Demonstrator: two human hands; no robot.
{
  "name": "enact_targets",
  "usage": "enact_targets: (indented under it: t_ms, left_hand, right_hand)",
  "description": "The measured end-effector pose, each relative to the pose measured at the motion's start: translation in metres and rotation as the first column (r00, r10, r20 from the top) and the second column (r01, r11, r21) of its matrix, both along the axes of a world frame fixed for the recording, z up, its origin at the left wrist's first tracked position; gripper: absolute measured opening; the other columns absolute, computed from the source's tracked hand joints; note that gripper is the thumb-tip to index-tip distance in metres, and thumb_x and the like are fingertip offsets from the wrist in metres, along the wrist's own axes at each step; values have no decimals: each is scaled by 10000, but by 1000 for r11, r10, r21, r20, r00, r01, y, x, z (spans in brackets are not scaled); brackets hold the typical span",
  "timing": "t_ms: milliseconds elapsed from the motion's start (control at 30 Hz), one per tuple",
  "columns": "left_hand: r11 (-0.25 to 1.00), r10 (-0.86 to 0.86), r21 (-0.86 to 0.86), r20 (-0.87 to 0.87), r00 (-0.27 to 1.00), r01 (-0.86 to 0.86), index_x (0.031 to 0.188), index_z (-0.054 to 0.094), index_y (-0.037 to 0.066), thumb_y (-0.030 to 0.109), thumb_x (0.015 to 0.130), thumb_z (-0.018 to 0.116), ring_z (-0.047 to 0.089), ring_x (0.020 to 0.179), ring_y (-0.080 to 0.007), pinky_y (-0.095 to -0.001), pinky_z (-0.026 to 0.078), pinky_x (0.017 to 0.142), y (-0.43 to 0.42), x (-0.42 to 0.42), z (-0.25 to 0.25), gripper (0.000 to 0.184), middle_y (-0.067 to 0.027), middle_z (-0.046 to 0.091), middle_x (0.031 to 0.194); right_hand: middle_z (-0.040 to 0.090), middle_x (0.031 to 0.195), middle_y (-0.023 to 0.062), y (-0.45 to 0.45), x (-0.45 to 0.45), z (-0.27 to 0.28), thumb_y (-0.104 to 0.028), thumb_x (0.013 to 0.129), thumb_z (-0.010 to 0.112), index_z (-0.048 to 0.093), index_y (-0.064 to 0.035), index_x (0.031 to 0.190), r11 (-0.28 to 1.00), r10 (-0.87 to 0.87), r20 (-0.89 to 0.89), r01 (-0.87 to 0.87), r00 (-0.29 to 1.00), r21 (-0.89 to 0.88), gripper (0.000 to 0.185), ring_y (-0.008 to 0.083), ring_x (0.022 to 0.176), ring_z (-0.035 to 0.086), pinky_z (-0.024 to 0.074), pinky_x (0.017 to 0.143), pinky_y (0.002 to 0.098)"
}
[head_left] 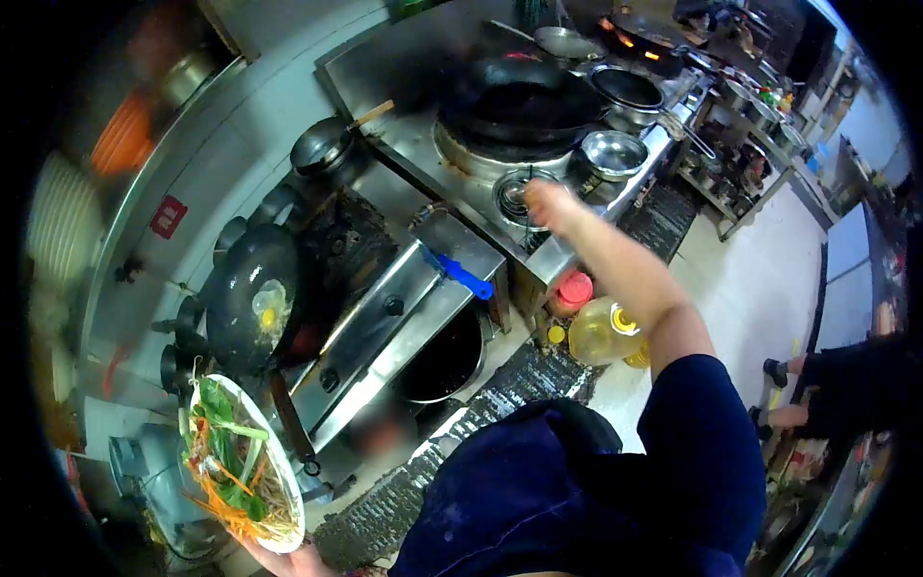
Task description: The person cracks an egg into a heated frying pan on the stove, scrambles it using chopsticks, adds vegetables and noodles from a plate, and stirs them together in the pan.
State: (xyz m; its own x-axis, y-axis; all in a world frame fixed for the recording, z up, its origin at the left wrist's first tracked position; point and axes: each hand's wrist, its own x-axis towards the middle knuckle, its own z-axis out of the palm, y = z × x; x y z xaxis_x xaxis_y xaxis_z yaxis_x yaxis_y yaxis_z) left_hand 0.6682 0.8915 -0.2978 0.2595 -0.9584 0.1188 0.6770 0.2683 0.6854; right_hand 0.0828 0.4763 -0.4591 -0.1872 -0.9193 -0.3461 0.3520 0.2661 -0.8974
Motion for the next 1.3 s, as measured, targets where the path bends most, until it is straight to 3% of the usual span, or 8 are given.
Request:
enact_targets:
  t_ms: [67, 167, 300, 433, 533, 700, 833, 1300]
  left_hand:
    - [876, 462, 162, -18, 887, -454, 1163, 556, 113, 354, 901, 534, 629, 730, -102, -262, 532, 570, -6, -39, 11, 356, -15, 627, 1083]
    - [965, 237, 105, 28, 971, -239, 1071, 597, 123, 356, 868, 592, 554, 609, -95, -225, 420, 480, 8, -16, -9, 309, 1, 634, 974]
    - [803, 551, 80, 277, 787, -590, 1117, 561, 118, 371, 862, 591, 528, 722, -144, -271, 395, 576, -1, -64, -6, 361, -27, 599, 1031]
    - [977, 210, 76, -205, 956, -198, 1344, 400, 86, 422, 888, 514, 447, 1220, -318, -491, 372, 1019, -12, -145, 36, 577, -149, 431, 1363]
    - [896, 444, -149, 286, 849, -419, 1360, 357, 82, 443, 869, 548, 447, 1221, -294, -461, 361, 1024, -25, -181, 47, 639, -136, 442, 1348]
    - [996, -87, -28, -262, 961, 82, 1362, 376, 109, 570, 893, 398, 437, 1229, -311, -471, 347, 1033, -49, -151, 37, 659, -123, 441, 1358]
    - [975, -193, 43, -322, 927, 218, 1370, 365, 122, 550, 903, 401, 433, 1235, -308, -501, 323, 1042, -97, -149, 23, 635, -121, 441, 1361]
    - [840, -426, 155, -404, 809, 520, 1258, 441, 142, 484, 920, 443, 520, 1146, -195, -388, 449, 955, -116, -175, 13, 481, -43, 531, 1235]
  right_hand:
    - [548, 736, 63, 9, -68, 12, -273, 860, 566, 547, -91, 802, 969, -78, 21, 81, 997, -233, 192, 171, 574, 525, 416, 422, 271]
    - [512, 1109, 158, -12, -111, -14, -340, 878, 597, 284, -105, 1330, 799, -471, 465, 586, 750, -136, 598, 324, 991, 556, 472, 873, 468]
    - [511, 1270, 192, -13, -89, -63, -283, 862, 582, 360, -62, 1357, 917, -383, -651, 183, 655, -355, 586, 283, 1166, 506, 399, 967, 362]
    - [644, 1009, 112, 48, 23, -9, -170, 884, 574, 559, -1, 1144, 773, -141, -519, -234, 843, -589, 310, 151, 918, 603, 469, 807, 283]
    - [631, 1004, 90, 96, 96, 52, -97, 881, 545, 535, -8, 1187, 592, 12, -485, -397, 875, -702, 319, 102, 814, 583, 467, 757, 238]
    - [619, 868, 46, 88, 151, 146, -227, 931, 529, 574, -29, 1084, 561, 220, -237, -322, 946, -763, 254, 85, 716, 558, 476, 656, 221]
    - [609, 934, 48, 80, 231, 117, -217, 933, 513, 562, -58, 1112, 505, 639, -462, -788, 615, -351, 244, 96, 742, 566, 469, 653, 223]
    - [593, 1030, 93, 179, 282, 103, -222, 900, 517, 551, -56, 1088, 677, 645, -93, -623, 759, -391, 252, 178, 870, 568, 485, 731, 316]
